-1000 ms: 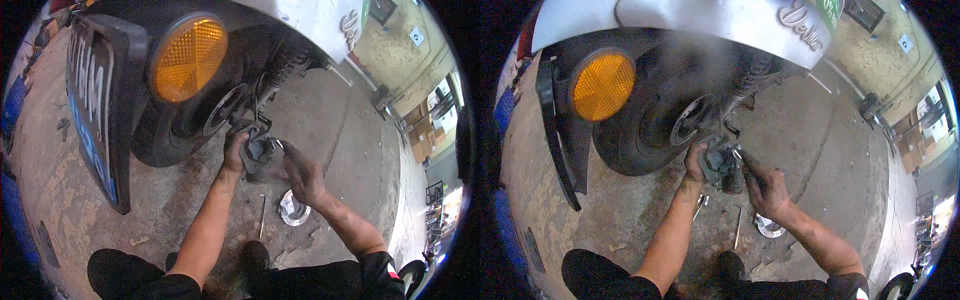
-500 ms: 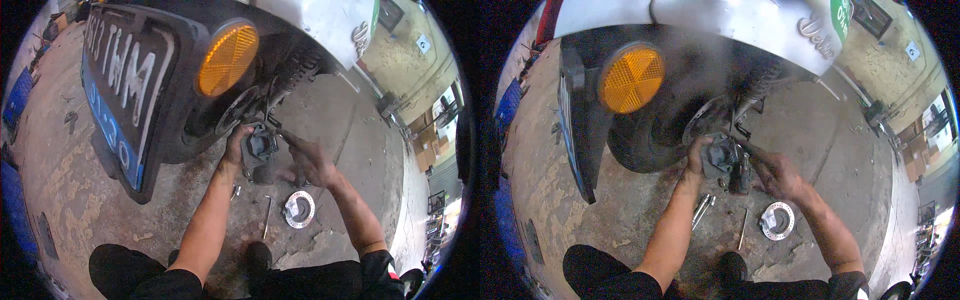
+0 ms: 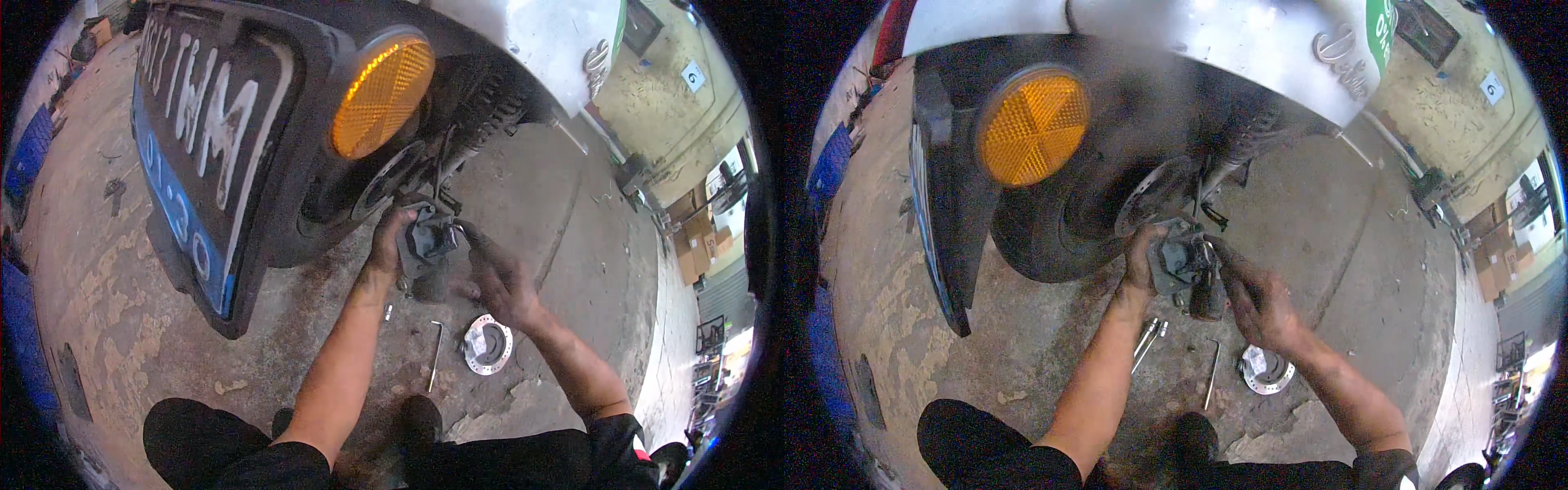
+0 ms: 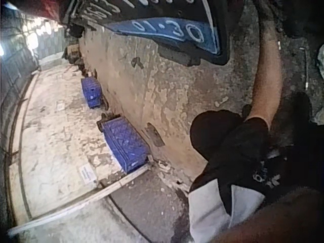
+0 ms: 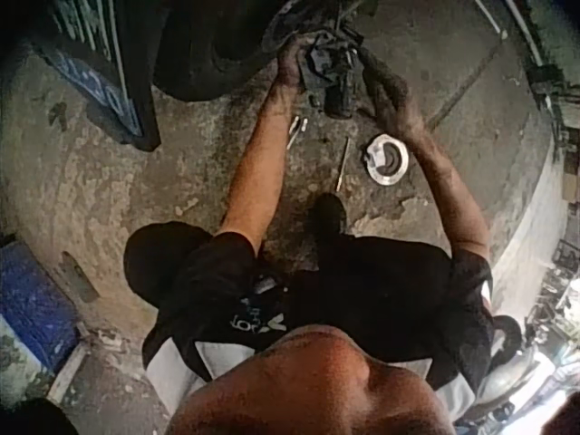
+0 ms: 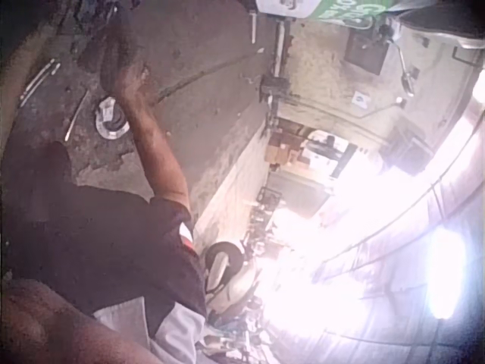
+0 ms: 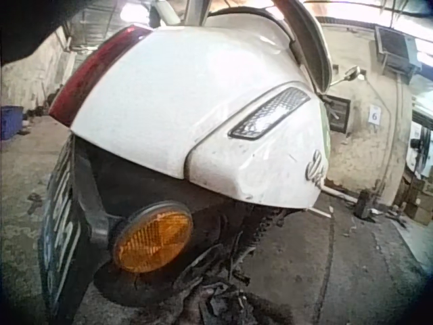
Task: The person disassembles a scooter brake caliper by hand and using a screwdriver to remove internal components and hardware. The person then handles and applies a substance to a small part before beginning to reassemble the caliper assembly.
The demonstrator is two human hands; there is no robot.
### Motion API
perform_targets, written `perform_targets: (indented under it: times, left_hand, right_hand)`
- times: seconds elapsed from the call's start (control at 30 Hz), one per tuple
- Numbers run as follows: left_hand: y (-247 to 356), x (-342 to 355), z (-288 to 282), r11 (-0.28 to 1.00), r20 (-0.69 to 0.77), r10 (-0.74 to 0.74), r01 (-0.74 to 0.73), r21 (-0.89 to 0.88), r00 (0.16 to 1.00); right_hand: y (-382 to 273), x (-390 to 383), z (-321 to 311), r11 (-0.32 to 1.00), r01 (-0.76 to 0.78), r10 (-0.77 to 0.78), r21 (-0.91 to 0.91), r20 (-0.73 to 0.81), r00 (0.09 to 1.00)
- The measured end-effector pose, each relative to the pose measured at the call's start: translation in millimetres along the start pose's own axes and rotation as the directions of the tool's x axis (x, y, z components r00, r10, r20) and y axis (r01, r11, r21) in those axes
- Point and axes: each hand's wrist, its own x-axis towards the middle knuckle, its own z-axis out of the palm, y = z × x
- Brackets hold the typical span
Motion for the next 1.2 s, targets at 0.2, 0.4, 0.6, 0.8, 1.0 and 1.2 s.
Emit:
perform_targets:
  times: [0.2,0.4,0.6,0.8,1.0,1.2]
  left_hand:
    - [-10,-1,-1,0.998,0.065,0.057,-0.058,0.004,0.996]
    - [-20,3,-1,0.997,0.073,0.076,-0.075,-0.017,0.994]
    - [-18,-2,9,0.981,0.03,0.182,-0.184,0.057,0.983]
    - [-13,4,-8,0.98,-0.039,0.189,-0.186,0.075,0.981]
    - [6,-3,13,0.999,-0.024,-0.039,0.039,0.013,0.999]
    - [-17,9,2,0.943,0.159,0.196,-0.231,0.239,0.968]
  right_hand:
    - [-3,-5,14,0.994,-0.031,0.047,0.106,-0.144,0.988]
    - [34,-12,15,0.995,-0.054,0.064,0.08,-0.134,0.989]
    - [9,8,-3,0.879,-0.363,0.425,0.308,-0.166,0.89]
    - [31,44,-16,0.923,-0.057,0.002,-0.381,-0.143,0.99]
    - [36,120,-48,0.585,0.501,-0.747,-0.638,-0.183,0.64]
    - [28,82,-22,0.961,-0.154,0.259,0.228,-0.563,0.785]
